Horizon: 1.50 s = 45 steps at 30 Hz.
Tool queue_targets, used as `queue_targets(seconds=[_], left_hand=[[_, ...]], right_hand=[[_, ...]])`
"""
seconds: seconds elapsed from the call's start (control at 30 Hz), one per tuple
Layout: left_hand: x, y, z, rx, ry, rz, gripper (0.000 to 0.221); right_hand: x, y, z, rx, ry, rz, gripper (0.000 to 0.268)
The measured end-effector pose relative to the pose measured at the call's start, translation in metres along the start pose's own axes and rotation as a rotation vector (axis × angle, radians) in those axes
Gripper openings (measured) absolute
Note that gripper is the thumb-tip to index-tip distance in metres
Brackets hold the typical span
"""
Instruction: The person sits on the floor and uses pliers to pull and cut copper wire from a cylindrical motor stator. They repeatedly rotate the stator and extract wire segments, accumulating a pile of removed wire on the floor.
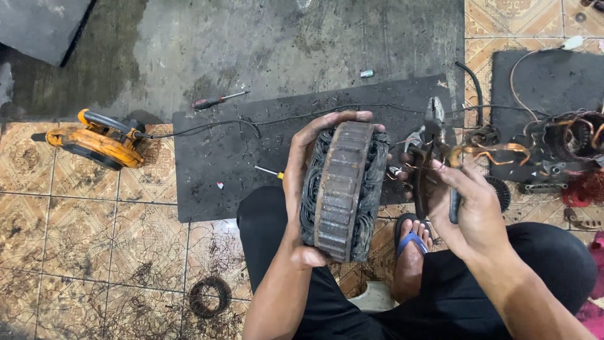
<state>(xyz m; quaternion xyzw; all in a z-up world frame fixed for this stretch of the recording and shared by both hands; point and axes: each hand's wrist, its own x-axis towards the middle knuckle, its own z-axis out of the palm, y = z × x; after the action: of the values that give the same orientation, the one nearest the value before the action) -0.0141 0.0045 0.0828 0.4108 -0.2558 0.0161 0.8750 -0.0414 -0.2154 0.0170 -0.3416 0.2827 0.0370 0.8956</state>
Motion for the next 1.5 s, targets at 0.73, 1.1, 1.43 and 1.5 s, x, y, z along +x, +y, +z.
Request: queue_targets(seconds=[0.73, 1.1, 1.43, 1.5], left_hand=[[0.002, -0.003, -0.001, 0.115, 0.019, 0.068, 0.098], [-0.002, -0.002, 0.003, -0.076, 0.056, -0.016, 0.101], [0.001, -0.045, -0.007, -0.003, 0.314, 0.231, 0.109], [0.0, -0.053, -0.007, 0.05, 0.411, 0.236, 0.11]], right_hand=[[0.0, 0.005, 0.001, -0.21, 0.159, 0.007, 0.017], [0.0, 0.007, 0.0, -0.165, 0.091, 0.001, 0.017], [-0.026, 0.028, 0.016, -0.965, -0.328, -0.423, 0.026], [-0.032, 0.042, 0.025, -0.949, -0.322, -0.506, 0.032]])
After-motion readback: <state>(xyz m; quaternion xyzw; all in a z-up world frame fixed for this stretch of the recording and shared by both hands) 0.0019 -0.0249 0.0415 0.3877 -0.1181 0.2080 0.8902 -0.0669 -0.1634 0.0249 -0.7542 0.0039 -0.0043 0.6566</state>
